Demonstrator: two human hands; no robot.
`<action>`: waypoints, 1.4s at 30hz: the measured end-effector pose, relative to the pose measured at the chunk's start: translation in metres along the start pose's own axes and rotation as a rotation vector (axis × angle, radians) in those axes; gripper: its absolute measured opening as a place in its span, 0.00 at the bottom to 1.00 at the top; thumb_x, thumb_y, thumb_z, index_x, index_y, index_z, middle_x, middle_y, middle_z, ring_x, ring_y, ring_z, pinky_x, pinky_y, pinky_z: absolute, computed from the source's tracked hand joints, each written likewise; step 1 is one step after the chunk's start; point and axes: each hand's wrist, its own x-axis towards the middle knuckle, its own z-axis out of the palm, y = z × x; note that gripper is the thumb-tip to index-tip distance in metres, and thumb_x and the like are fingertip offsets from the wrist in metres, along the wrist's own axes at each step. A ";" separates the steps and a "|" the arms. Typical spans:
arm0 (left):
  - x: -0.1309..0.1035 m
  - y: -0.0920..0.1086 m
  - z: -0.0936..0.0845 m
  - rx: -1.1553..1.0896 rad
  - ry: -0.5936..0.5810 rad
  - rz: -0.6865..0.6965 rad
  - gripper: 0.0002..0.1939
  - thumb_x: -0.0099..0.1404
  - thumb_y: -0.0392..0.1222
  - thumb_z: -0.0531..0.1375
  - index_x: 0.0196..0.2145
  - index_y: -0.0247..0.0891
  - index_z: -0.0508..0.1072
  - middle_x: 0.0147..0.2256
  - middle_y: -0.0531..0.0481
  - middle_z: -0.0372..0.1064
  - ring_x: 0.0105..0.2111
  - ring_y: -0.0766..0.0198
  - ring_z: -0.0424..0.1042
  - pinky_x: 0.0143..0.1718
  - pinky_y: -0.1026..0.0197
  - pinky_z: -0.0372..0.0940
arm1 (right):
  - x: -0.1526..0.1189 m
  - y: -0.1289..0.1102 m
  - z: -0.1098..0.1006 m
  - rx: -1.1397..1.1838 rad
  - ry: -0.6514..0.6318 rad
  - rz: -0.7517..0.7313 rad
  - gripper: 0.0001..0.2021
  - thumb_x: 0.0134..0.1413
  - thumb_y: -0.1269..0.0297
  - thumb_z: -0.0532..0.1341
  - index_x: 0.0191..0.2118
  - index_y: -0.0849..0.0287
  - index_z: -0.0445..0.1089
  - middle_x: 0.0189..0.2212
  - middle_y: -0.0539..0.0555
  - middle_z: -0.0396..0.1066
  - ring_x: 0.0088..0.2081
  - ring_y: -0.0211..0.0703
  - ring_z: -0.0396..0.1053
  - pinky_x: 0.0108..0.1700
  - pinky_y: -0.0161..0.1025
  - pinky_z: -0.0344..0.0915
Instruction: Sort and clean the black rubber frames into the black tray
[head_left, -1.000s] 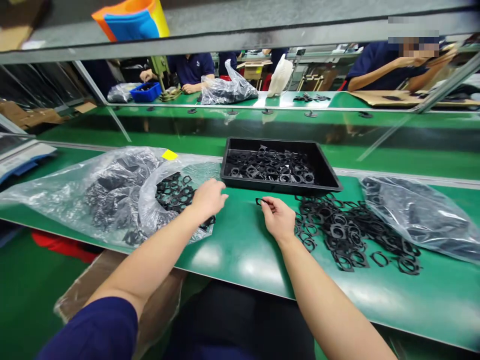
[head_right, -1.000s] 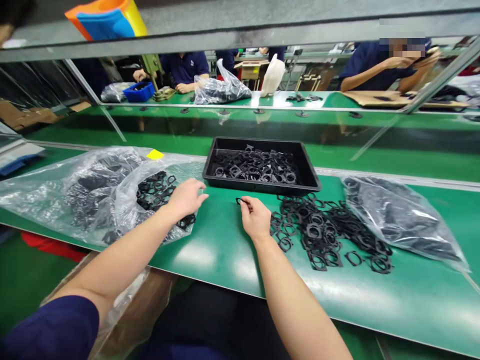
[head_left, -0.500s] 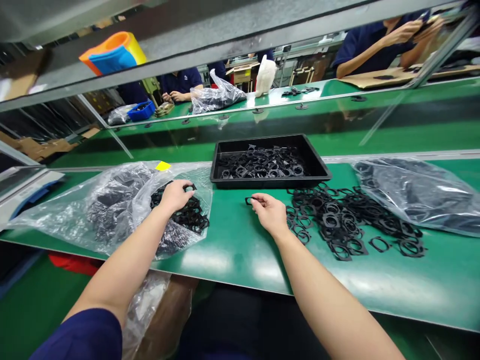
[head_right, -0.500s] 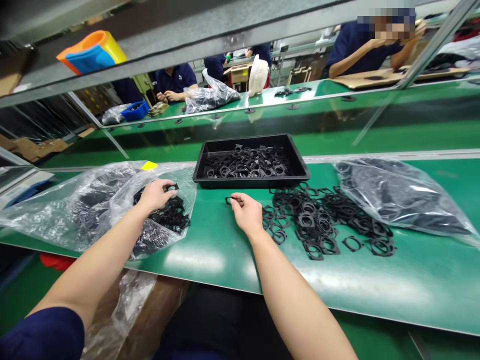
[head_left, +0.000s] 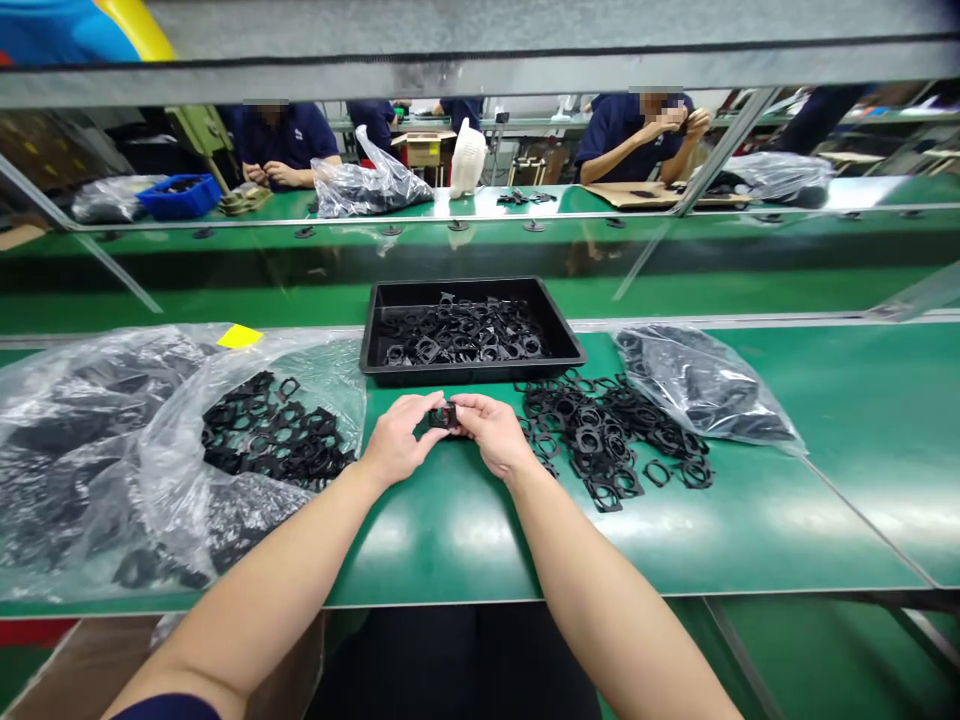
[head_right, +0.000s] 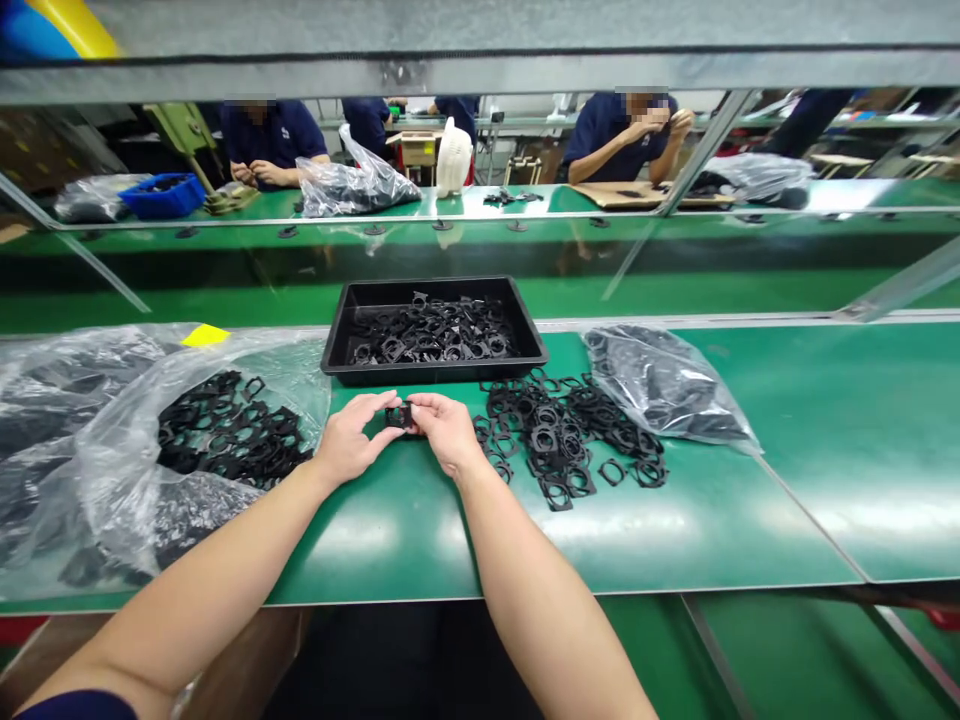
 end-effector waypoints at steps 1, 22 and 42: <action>-0.001 -0.003 0.000 -0.001 0.013 0.002 0.23 0.60 0.42 0.60 0.53 0.39 0.65 0.45 0.46 0.72 0.47 0.60 0.68 0.52 0.53 0.63 | 0.000 0.000 0.000 0.004 -0.014 0.016 0.17 0.35 0.62 0.70 0.34 0.63 0.72 0.24 0.50 0.72 0.22 0.33 0.67 0.28 0.32 0.65; -0.005 -0.005 -0.011 -0.127 0.026 -0.008 0.27 0.58 0.42 0.62 0.55 0.39 0.65 0.44 0.45 0.73 0.47 0.58 0.69 0.51 0.53 0.64 | -0.004 0.001 0.005 -0.059 -0.200 0.039 0.26 0.38 0.63 0.71 0.46 0.62 0.66 0.25 0.49 0.73 0.24 0.34 0.66 0.30 0.33 0.62; -0.004 -0.006 -0.007 -0.232 0.100 -0.089 0.25 0.55 0.43 0.64 0.51 0.40 0.68 0.47 0.43 0.69 0.46 0.58 0.68 0.50 0.51 0.65 | -0.006 -0.005 0.004 -0.003 -0.207 0.066 0.19 0.37 0.64 0.72 0.40 0.61 0.72 0.33 0.54 0.75 0.30 0.37 0.71 0.31 0.32 0.66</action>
